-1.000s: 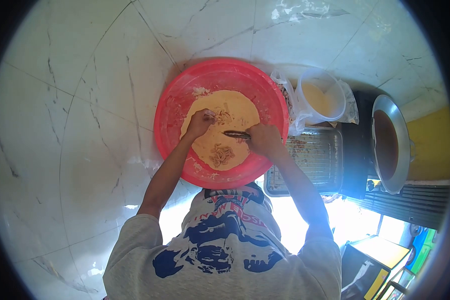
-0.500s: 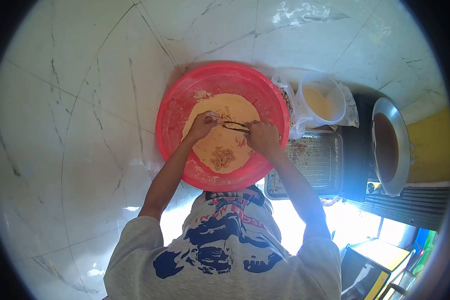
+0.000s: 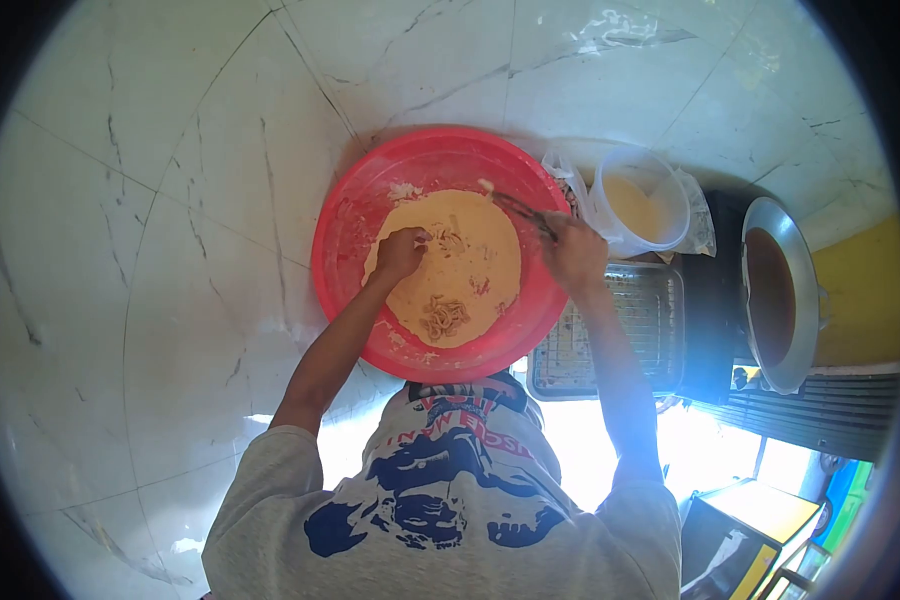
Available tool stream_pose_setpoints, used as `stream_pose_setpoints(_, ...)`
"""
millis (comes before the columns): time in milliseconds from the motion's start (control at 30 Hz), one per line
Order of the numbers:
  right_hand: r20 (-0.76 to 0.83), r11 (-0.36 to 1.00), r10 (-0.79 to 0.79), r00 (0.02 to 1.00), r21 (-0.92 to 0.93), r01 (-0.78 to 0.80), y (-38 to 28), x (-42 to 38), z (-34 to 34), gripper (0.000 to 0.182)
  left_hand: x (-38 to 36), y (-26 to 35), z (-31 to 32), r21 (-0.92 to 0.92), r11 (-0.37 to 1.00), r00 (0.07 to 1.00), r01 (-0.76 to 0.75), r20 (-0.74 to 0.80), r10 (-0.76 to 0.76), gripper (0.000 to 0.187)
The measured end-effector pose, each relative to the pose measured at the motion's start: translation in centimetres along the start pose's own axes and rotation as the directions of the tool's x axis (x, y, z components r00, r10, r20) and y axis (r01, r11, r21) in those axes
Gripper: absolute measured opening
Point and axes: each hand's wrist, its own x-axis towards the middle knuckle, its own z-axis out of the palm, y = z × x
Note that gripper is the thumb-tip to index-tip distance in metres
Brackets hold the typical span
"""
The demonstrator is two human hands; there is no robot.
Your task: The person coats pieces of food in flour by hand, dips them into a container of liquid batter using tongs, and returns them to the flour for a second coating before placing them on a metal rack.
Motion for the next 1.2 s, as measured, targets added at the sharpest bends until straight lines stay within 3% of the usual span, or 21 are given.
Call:
stream_pose_setpoints(100,-0.291,0.994,0.077,0.954,-0.052,-0.097,2.6,1.1,-1.6,0.025,0.9,0.5,1.2,0.146,0.987,0.996,-0.06,0.069,0.051,0.019)
stream_pose_setpoints(200,-0.433,0.922,0.267,0.861,-0.145,-0.359,6.7,1.7,-2.7,0.029,1.5,1.9,1.5,0.294,0.951,0.991,-0.09,0.117,0.058,0.016)
stream_pose_setpoints(300,-0.508,0.843,0.314,0.802,-0.239,-0.481,10.4,1.5,-3.3,0.032,1.7,2.8,2.2,0.429,0.896,0.992,-0.119,0.086,0.09,0.014)
stream_pose_setpoints(533,-0.124,0.722,0.525,0.842,-0.458,-0.518,14.0,2.0,-5.5,0.033,1.8,3.0,2.9,0.545,0.815,0.979,-0.199,0.081,0.185,0.013)
stream_pose_setpoints(600,0.045,0.695,0.568,0.822,-0.561,-0.45,14.7,3.3,-5.8,0.034,1.7,3.0,2.9,0.523,0.815,0.967,-0.25,0.088,0.24,0.013)
stream_pose_setpoints(800,0.264,0.689,0.636,0.725,-0.617,-0.38,13.8,6.4,-3.7,0.032,1.2,3.2,2.6,0.574,0.742,0.935,-0.346,0.146,0.324,0.015)
stream_pose_setpoints(1000,0.185,0.693,0.618,0.764,-0.588,-0.418,13.5,6.2,-3.1,0.029,1.1,3.2,2.1,0.608,0.697,0.923,-0.381,0.201,0.329,0.018)
stream_pose_setpoints(1200,-0.088,0.702,0.532,0.842,-0.511,-0.496,11.9,4.1,-3.7,0.019,1.4,2.9,2.3,0.543,0.75,0.924,-0.379,0.171,0.343,0.018)
